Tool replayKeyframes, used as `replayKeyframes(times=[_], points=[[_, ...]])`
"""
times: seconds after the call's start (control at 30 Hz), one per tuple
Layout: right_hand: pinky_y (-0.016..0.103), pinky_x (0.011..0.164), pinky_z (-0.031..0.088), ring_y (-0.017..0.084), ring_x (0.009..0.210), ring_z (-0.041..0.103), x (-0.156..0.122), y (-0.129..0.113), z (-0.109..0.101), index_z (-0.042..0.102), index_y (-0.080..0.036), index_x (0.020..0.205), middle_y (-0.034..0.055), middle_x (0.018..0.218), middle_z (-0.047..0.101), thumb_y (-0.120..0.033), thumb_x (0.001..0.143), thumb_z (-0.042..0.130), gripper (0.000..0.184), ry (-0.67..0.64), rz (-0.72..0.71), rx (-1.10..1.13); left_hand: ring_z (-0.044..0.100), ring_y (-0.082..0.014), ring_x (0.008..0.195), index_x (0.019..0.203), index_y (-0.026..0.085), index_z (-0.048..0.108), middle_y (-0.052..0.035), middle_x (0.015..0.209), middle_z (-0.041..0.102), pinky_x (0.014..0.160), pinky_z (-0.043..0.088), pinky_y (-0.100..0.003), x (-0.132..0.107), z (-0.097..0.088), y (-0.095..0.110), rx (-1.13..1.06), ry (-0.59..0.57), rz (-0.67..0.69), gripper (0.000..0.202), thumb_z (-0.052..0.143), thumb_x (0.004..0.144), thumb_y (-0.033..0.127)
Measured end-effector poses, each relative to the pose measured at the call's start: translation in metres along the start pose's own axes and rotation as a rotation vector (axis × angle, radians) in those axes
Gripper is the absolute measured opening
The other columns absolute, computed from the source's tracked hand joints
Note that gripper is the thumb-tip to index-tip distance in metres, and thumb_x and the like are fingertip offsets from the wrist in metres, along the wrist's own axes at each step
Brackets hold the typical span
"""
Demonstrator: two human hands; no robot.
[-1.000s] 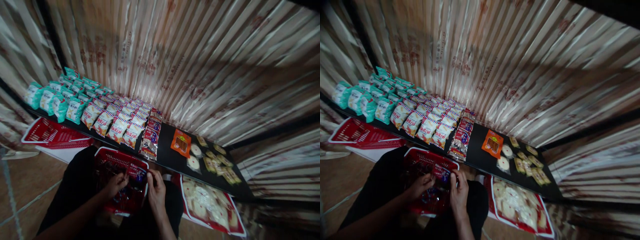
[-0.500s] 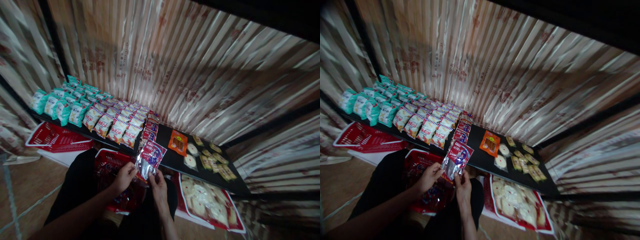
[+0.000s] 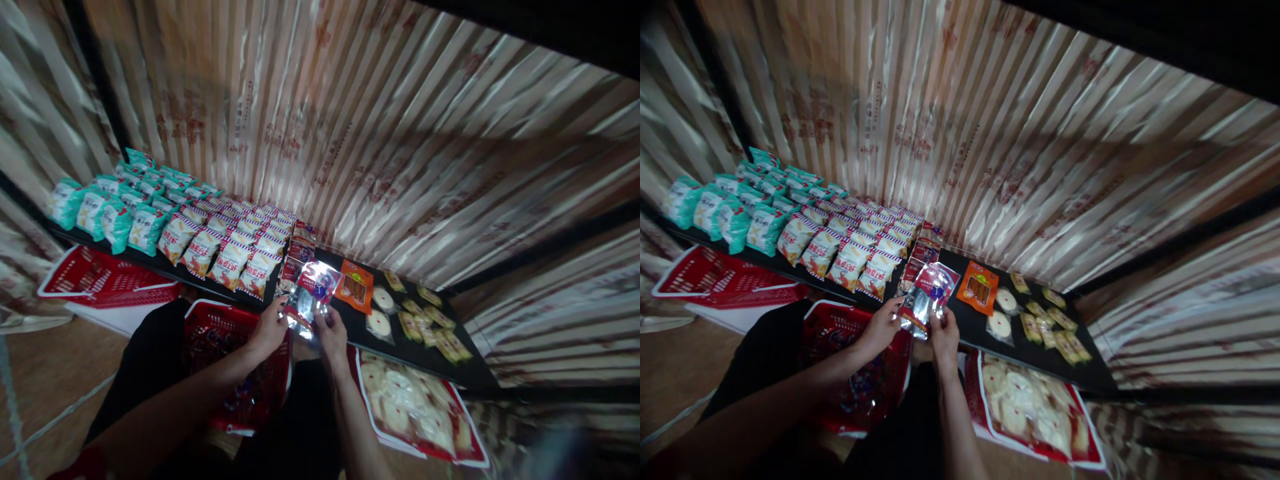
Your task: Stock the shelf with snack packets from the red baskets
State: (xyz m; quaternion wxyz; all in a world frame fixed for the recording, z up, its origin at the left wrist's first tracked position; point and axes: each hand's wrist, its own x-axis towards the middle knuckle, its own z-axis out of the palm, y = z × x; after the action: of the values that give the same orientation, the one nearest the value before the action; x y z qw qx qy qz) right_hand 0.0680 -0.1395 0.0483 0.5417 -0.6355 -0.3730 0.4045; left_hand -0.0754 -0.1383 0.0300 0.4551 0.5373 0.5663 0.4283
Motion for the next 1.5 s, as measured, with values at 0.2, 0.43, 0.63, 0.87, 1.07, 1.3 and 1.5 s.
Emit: replayKeyframes(times=[0.2, 0.43, 0.63, 0.87, 1.07, 1.3, 1.5], points=[[0.023, 0.050, 0.042, 0.013, 0.053, 0.054, 0.041, 0.010, 0.015, 0.051, -0.015, 0.116, -0.0053, 0.060, 0.056, -0.047, 0.065, 0.062, 0.062, -0.001, -0.083, -0.199, 0.061, -0.0164, 0.096, 0.117, 0.013, 0.052, -0.0090, 0.105, 0.065, 0.086, 0.047, -0.029, 0.032, -0.002, 0.001, 0.120, 0.051, -0.029, 0.044, 0.048, 0.075, 0.004], [0.026, 0.055, 0.044, 0.016, 0.059, 0.057, 0.062, 0.023, 0.022, 0.048, -0.016, 0.124, -0.0017, 0.067, 0.061, -0.045, 0.073, 0.053, 0.059, -0.020, -0.144, -0.404, 0.063, -0.0152, 0.086, 0.112, 0.015, 0.056, -0.0082, 0.106, 0.064, 0.084, 0.049, -0.031, 0.044, 0.001, -0.011, 0.242, 0.088, -0.013, 0.040, 0.048, 0.074, 0.004], [0.028, 0.063, 0.045, 0.018, 0.067, 0.060, 0.061, 0.026, 0.024, 0.051, -0.018, 0.123, 0.0020, 0.077, 0.065, -0.042, 0.079, 0.047, 0.050, 0.003, -0.222, -0.602, 0.061, -0.0175, 0.090, 0.106, 0.013, 0.060, -0.0089, 0.099, 0.062, 0.086, 0.048, -0.033, 0.042, 0.003, -0.017, 0.350, 0.129, 0.041, 0.036, 0.047, 0.074, 0.005], [0.033, 0.084, 0.043, 0.021, 0.096, 0.058, 0.055, 0.029, 0.031, 0.057, -0.014, 0.116, 0.0114, 0.107, 0.064, -0.038, 0.086, 0.036, 0.044, 0.013, -0.388, -0.696, 0.058, -0.0190, 0.094, 0.104, 0.014, 0.061, -0.0085, 0.097, 0.060, 0.090, 0.046, -0.034, 0.037, 0.001, -0.018, 0.433, 0.152, 0.106, 0.031, 0.044, 0.078, 0.009], [0.034, 0.085, 0.041, 0.022, 0.092, 0.054, 0.052, 0.031, 0.033, 0.062, -0.015, 0.107, 0.0106, 0.095, 0.064, -0.035, 0.087, 0.035, 0.039, -0.001, -0.419, -0.816, 0.058, -0.0192, 0.098, 0.107, 0.012, 0.059, -0.0101, 0.103, 0.059, 0.090, 0.045, -0.031, 0.034, -0.001, -0.017, 0.495, 0.124, 0.069, 0.033, 0.041, 0.079, 0.009], [0.038, 0.092, 0.038, 0.023, 0.107, 0.047, 0.051, 0.040, 0.033, 0.062, -0.018, 0.108, 0.0111, 0.113, 0.056, -0.037, 0.086, 0.039, 0.037, 0.026, -0.470, -0.779, 0.055, -0.0190, 0.106, 0.112, 0.015, 0.055, -0.0091, 0.111, 0.056, 0.092, 0.042, -0.028, 0.030, -0.002, -0.009, 0.538, 0.059, -0.015, 0.034, 0.043, 0.081, 0.012], [0.040, 0.094, 0.037, 0.024, 0.113, 0.045, 0.050, 0.044, 0.036, 0.061, -0.016, 0.109, 0.0129, 0.118, 0.054, -0.040, 0.086, 0.040, 0.039, 0.036, -0.432, -0.747, 0.056, -0.0212, 0.105, 0.119, 0.019, 0.050, -0.0083, 0.120, 0.052, 0.086, 0.044, -0.029, 0.025, -0.004, 0.002, 0.638, 0.011, -0.081, 0.037, 0.043, 0.083, 0.018]])
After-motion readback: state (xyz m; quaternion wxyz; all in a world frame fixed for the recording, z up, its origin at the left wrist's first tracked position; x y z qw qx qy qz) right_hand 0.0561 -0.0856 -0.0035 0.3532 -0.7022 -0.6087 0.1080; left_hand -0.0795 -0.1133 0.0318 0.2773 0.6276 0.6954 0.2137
